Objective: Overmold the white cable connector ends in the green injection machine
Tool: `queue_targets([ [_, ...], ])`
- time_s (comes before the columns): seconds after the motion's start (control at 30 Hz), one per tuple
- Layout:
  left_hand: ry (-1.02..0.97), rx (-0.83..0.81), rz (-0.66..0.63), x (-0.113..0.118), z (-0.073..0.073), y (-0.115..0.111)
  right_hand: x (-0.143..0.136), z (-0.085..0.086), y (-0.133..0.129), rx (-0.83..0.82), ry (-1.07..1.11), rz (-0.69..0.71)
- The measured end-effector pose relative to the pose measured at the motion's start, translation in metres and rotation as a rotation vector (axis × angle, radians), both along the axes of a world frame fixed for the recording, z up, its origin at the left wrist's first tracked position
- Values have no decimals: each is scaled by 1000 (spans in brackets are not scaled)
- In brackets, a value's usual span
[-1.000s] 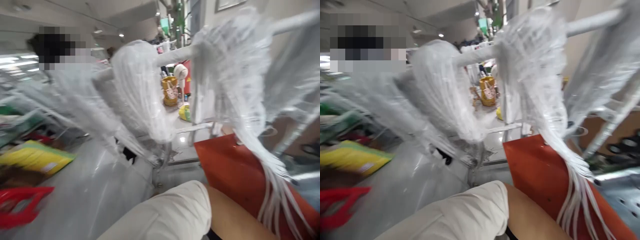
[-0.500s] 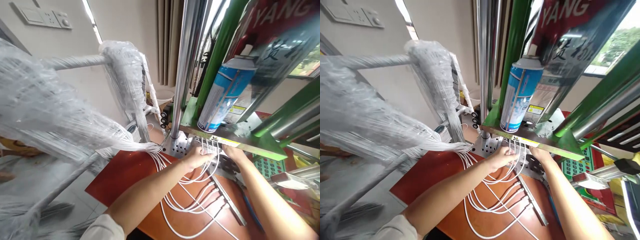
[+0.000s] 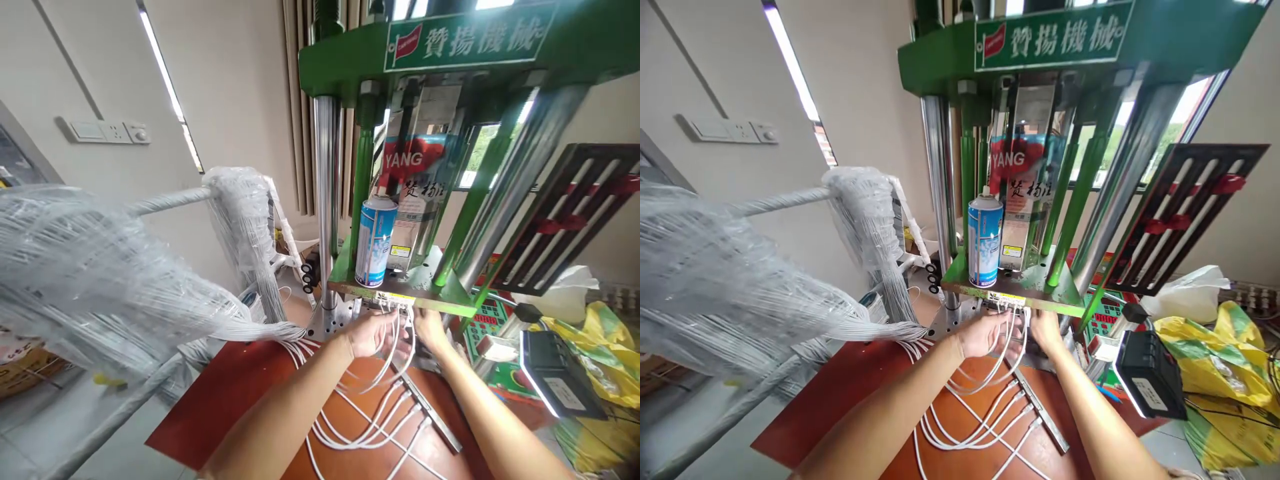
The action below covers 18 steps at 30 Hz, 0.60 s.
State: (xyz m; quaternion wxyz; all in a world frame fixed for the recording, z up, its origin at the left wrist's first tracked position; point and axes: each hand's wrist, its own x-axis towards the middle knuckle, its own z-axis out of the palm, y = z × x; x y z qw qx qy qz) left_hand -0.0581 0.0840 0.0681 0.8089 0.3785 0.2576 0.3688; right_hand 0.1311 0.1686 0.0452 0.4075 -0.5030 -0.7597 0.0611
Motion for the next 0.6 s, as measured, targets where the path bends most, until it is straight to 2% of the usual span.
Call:
queue_targets([
  [0.17,3,-49,-52,13,-6,-65,16,-23,-73,9,38,3],
  [0.27,26,-139,70,15,-6,-98,16,-29,-101,-2,6,-69],
  [0.33,73,-160,213,16,1,-118,15,-31,-108,-21,-17,-141],
  [0.4,127,-124,301,14,11,-136,18,-34,-109,-57,-29,-191],
  [0.5,187,-41,294,2,28,-158,32,-39,-108,-126,-27,-169],
  [0.6,272,69,219,-15,32,-165,48,-44,-113,-202,-16,-76],
])
